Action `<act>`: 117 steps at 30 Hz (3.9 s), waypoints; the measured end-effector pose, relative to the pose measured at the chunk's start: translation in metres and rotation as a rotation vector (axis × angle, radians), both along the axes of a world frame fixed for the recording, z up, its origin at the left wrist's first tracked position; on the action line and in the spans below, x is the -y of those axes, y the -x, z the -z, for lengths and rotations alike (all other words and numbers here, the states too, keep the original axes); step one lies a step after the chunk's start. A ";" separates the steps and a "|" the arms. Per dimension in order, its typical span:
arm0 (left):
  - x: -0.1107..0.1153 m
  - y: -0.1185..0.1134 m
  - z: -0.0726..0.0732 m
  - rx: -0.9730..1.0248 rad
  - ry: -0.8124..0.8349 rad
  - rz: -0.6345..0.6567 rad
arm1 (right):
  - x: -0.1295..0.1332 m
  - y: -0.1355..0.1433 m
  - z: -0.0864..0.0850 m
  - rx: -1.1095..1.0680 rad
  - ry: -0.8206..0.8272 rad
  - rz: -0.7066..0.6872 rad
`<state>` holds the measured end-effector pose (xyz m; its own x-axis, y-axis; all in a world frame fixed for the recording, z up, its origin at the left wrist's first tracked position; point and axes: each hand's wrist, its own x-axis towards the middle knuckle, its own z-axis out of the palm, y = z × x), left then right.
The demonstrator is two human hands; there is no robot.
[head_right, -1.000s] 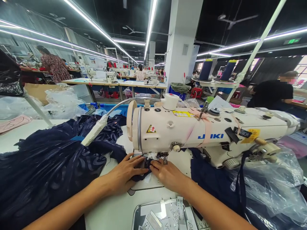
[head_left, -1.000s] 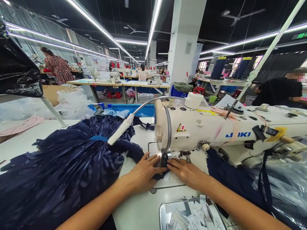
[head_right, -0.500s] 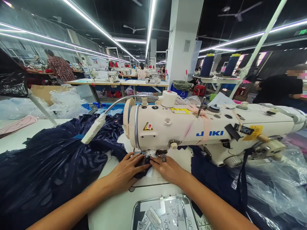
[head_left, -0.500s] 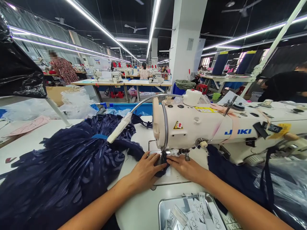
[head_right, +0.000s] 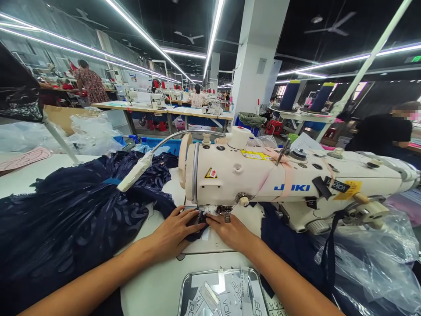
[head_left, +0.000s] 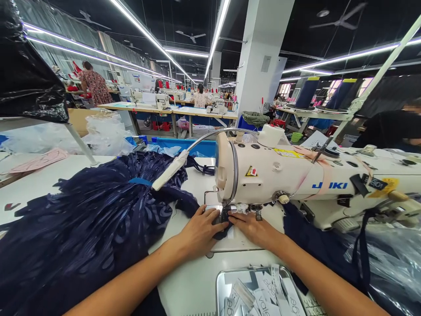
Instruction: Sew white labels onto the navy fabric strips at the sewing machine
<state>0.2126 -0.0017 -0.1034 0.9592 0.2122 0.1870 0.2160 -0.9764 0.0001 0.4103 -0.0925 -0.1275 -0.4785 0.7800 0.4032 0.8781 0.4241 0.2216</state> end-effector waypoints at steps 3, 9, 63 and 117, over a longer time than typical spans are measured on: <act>0.000 0.000 0.001 0.015 -0.003 -0.004 | -0.001 -0.002 0.003 -0.021 0.056 0.013; 0.001 -0.002 0.003 0.020 0.003 -0.033 | -0.004 -0.002 0.003 -0.010 0.020 0.004; -0.005 -0.014 0.011 0.229 -0.103 0.014 | 0.000 0.010 0.004 -0.552 0.171 0.045; -0.017 0.003 0.012 0.018 -0.010 0.069 | 0.007 0.020 -0.003 -0.223 0.081 0.120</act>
